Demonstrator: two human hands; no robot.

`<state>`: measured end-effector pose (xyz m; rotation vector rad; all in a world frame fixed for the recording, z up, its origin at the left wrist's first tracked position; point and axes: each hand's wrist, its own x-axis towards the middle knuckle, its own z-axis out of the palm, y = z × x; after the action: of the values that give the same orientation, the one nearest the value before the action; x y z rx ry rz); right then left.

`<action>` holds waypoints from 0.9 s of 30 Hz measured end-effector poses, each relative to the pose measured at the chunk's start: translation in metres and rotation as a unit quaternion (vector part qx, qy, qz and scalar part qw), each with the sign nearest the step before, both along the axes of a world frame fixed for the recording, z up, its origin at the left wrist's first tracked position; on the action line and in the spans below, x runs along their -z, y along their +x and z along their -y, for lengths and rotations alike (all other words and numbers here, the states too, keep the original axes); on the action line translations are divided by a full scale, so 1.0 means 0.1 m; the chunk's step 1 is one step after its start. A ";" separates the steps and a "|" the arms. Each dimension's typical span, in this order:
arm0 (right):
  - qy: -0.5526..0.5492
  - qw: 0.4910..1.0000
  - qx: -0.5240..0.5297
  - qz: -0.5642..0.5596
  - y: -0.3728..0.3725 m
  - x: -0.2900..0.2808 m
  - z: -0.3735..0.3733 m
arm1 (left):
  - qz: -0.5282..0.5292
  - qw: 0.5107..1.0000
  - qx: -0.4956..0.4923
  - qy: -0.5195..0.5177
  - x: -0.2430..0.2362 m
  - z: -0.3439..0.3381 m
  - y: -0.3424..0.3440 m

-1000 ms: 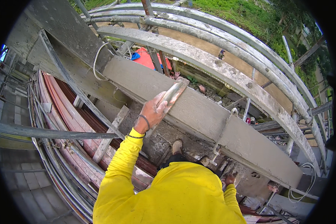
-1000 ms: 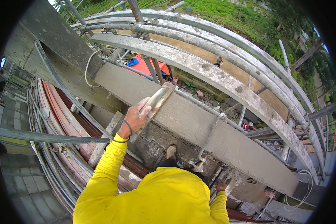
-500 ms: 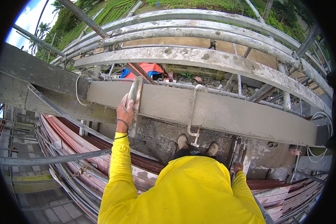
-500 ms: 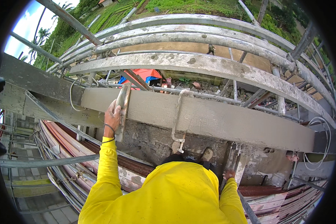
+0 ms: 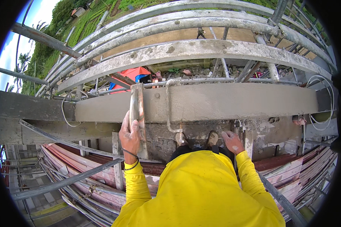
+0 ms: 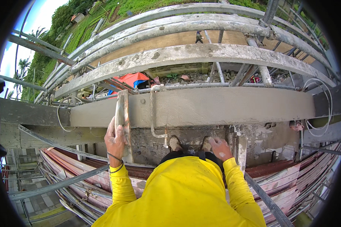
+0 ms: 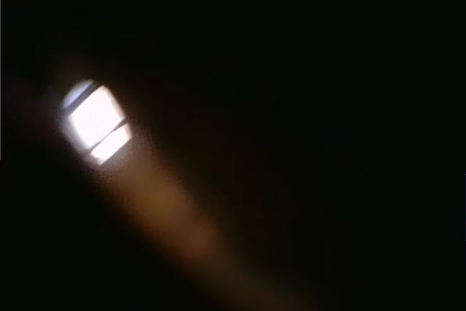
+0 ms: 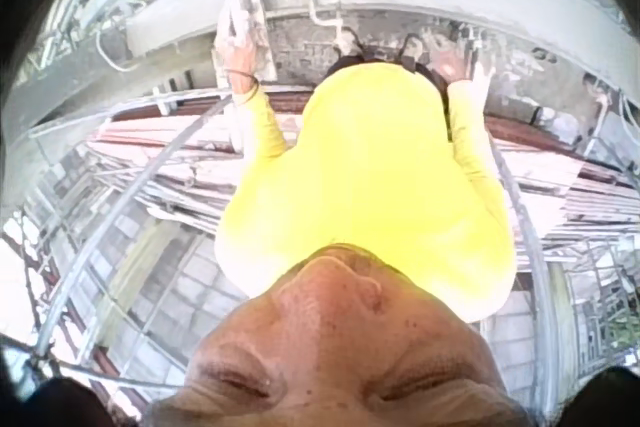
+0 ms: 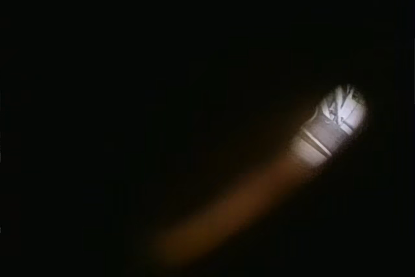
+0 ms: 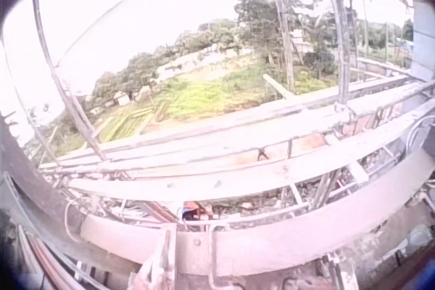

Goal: The person smooths a freshly poured concrete beam using a trowel, then mixes additional cement on a board with a trowel and a bucket of water. The person walks along the scaffolding to reach the work area.

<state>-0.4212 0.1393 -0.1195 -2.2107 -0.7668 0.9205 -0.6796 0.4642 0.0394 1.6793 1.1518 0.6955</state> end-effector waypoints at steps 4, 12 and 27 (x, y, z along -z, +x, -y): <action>-0.022 0.996 -0.033 -0.082 -0.35 -1.02 -0.96 | 0.052 0.998 -0.007 -0.018 0.01 0.02 0.04; -0.075 0.991 -0.051 -0.094 -0.89 -0.95 -1.71 | 0.051 0.998 0.037 -0.027 0.38 -0.09 -0.04; 0.000 1.000 -0.010 0.009 -1.02 -0.79 -1.69 | 0.072 0.984 0.139 -0.090 0.18 0.07 0.20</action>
<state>-0.5227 0.3087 -0.0405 -2.2177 -0.7993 0.9126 -0.6596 0.4576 0.0215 1.5688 0.8320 0.5115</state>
